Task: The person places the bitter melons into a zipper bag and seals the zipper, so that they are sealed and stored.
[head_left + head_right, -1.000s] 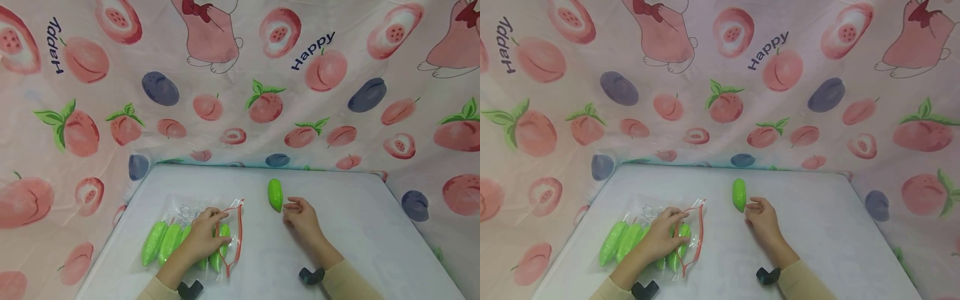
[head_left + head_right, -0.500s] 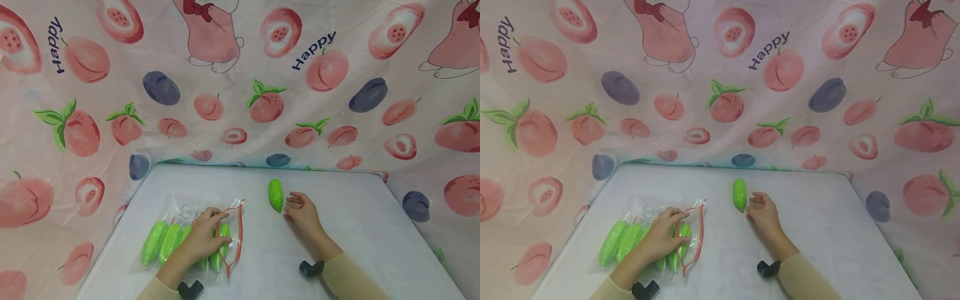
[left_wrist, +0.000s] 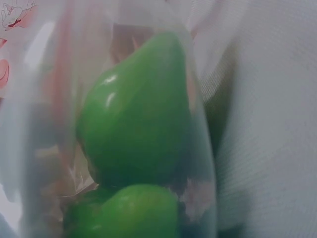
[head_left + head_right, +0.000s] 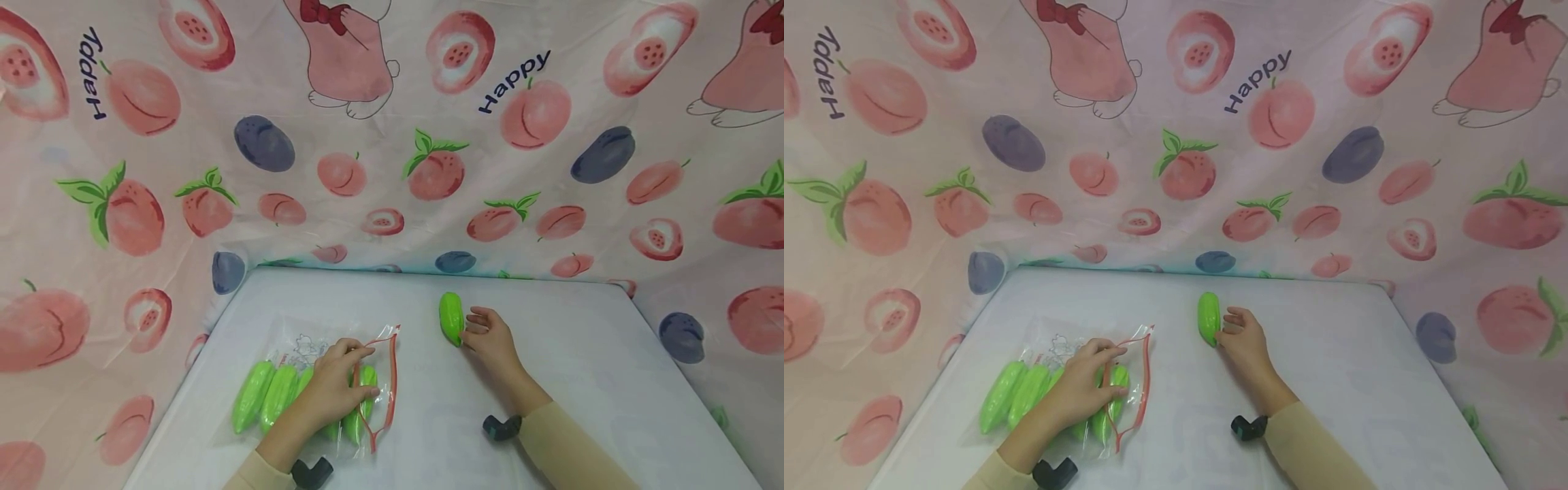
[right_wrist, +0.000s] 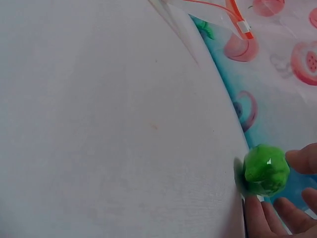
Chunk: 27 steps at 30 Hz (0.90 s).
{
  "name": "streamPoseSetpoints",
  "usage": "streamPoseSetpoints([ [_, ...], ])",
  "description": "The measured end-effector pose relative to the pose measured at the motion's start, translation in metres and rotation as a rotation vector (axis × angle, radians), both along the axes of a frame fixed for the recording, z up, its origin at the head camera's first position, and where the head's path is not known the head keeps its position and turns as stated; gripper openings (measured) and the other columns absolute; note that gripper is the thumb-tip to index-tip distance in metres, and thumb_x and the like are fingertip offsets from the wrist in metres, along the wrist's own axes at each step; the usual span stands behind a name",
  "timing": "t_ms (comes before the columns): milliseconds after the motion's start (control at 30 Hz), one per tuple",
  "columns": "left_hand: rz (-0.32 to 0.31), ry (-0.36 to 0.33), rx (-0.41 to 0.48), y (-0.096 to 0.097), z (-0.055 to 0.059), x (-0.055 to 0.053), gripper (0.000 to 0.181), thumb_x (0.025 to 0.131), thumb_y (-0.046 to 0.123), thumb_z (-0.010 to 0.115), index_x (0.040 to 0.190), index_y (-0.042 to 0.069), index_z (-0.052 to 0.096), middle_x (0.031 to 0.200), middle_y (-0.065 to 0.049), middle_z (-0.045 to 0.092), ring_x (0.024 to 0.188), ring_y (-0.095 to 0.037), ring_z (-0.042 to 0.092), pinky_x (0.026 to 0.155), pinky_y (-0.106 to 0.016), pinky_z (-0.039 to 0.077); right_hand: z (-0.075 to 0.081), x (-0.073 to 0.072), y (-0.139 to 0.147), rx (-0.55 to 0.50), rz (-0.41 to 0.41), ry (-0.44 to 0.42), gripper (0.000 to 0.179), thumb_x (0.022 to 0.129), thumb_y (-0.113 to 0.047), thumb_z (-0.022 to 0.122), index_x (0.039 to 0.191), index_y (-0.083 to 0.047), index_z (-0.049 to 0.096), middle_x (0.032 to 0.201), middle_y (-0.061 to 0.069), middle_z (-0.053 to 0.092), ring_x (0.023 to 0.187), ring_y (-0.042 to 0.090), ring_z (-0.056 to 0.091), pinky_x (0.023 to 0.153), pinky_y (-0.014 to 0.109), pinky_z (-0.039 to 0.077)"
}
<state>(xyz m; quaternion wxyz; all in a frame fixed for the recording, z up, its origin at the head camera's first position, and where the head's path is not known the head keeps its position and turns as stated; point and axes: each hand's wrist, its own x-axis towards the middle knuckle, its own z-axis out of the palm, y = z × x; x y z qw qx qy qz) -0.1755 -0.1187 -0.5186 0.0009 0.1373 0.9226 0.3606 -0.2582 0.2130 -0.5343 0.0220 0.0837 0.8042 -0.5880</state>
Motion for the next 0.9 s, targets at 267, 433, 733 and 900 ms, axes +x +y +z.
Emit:
streamPoseSetpoints([
  [267, 0.002, -0.003, 0.001, 0.001, 0.0, -0.001, 0.073, 0.08, 0.03, 0.097, 0.146, 0.019, 0.068, 0.138, 0.004, 0.058, 0.123, -0.019, 0.058, 0.109, -0.056, 0.042, -0.002, -0.011, -0.003, 0.005, -0.015, -0.013, 0.069, 0.093, 0.001, 0.075, 0.156, -0.001, 0.046, 0.152, 0.025, 0.056, 0.133, 0.042, 0.065, 0.093, 0.034, 0.065],
  [433, 0.003, -0.005, 0.002, 0.001, 0.0, -0.001, 0.073, 0.08, 0.031, 0.097, 0.146, 0.019, 0.068, 0.138, 0.004, 0.058, 0.123, -0.019, 0.058, 0.11, -0.057, 0.043, -0.002, -0.014, -0.005, 0.028, -0.013, -0.003, 0.068, 0.094, 0.0, 0.075, 0.155, -0.001, 0.046, 0.152, 0.025, 0.056, 0.132, 0.042, 0.065, 0.095, 0.036, 0.064],
  [733, -0.001, 0.0, -0.002, 0.001, 0.0, -0.002, 0.072, 0.081, 0.031, 0.096, 0.146, 0.019, 0.068, 0.139, 0.004, 0.058, 0.124, -0.02, 0.057, 0.109, -0.057, 0.044, -0.002, -0.017, -0.008, 0.068, -0.003, 0.001, 0.068, 0.094, -0.006, 0.079, 0.154, -0.003, 0.047, 0.153, 0.024, 0.055, 0.135, 0.042, 0.064, 0.1, 0.041, 0.063],
  [900, 0.003, -0.006, -0.006, 0.001, 0.001, -0.002, 0.072, 0.081, 0.031, 0.096, 0.146, 0.019, 0.068, 0.14, 0.004, 0.058, 0.126, -0.021, 0.057, 0.108, -0.057, 0.045, -0.004, -0.017, -0.01, 0.101, -0.01, 0.002, 0.067, 0.094, -0.009, 0.079, 0.154, -0.004, 0.049, 0.153, 0.023, 0.056, 0.131, 0.041, 0.066, 0.099, 0.039, 0.063],
])
